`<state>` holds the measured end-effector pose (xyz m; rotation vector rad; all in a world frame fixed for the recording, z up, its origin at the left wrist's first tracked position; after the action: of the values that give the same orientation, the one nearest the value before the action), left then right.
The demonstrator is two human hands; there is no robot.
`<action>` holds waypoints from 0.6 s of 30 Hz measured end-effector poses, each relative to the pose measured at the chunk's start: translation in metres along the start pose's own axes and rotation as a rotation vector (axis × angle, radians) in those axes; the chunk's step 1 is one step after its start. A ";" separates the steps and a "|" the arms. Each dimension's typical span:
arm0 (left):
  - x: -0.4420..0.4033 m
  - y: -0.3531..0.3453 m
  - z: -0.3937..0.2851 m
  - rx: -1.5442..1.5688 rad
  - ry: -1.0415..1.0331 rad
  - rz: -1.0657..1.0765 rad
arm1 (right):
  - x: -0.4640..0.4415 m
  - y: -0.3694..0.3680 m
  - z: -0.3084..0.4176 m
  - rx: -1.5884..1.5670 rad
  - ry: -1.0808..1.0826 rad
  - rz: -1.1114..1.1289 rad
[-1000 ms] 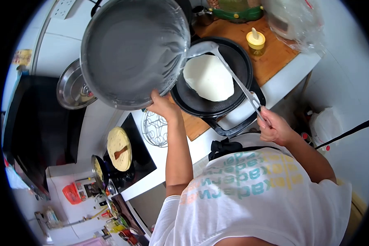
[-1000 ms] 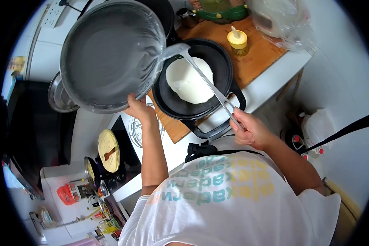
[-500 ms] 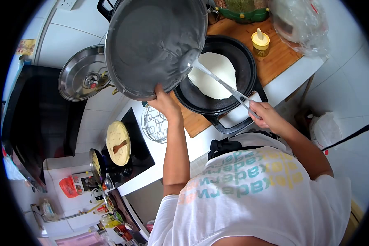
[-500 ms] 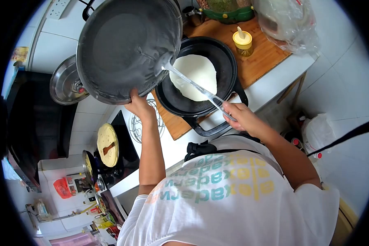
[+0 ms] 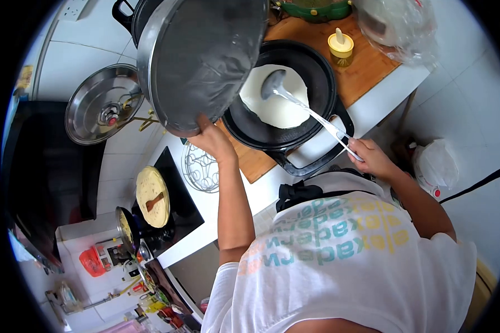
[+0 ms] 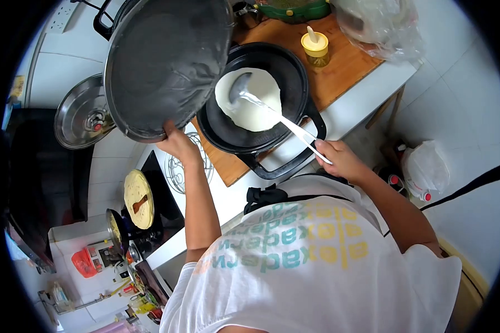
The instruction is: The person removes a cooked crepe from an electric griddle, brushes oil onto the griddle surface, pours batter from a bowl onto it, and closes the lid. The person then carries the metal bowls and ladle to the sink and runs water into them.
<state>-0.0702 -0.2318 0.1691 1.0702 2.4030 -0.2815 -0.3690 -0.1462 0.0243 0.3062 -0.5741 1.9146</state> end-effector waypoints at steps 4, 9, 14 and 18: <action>-0.003 0.001 0.012 0.052 -0.090 -0.034 | 0.000 -0.013 0.022 -0.011 0.068 -0.019; 0.006 -0.011 -0.006 -0.028 -0.174 -0.012 | -0.026 -0.027 0.020 -0.024 0.040 0.047; 0.003 -0.006 0.008 0.046 -0.122 -0.067 | 0.000 -0.003 0.007 -0.081 -0.004 -0.006; 0.002 0.000 0.020 -0.020 -0.085 -0.093 | -0.013 -0.024 0.024 -0.052 -0.017 0.049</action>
<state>-0.0649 -0.2381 0.1513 0.9207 2.3781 -0.3279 -0.3428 -0.1612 0.0449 0.2777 -0.6473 1.9422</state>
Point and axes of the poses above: each hand's wrist, its own x-axis away from the middle knuckle, its own y-axis out of the back of the hand, z = x × y, the point moved 7 cm from there along -x, towards the middle knuckle
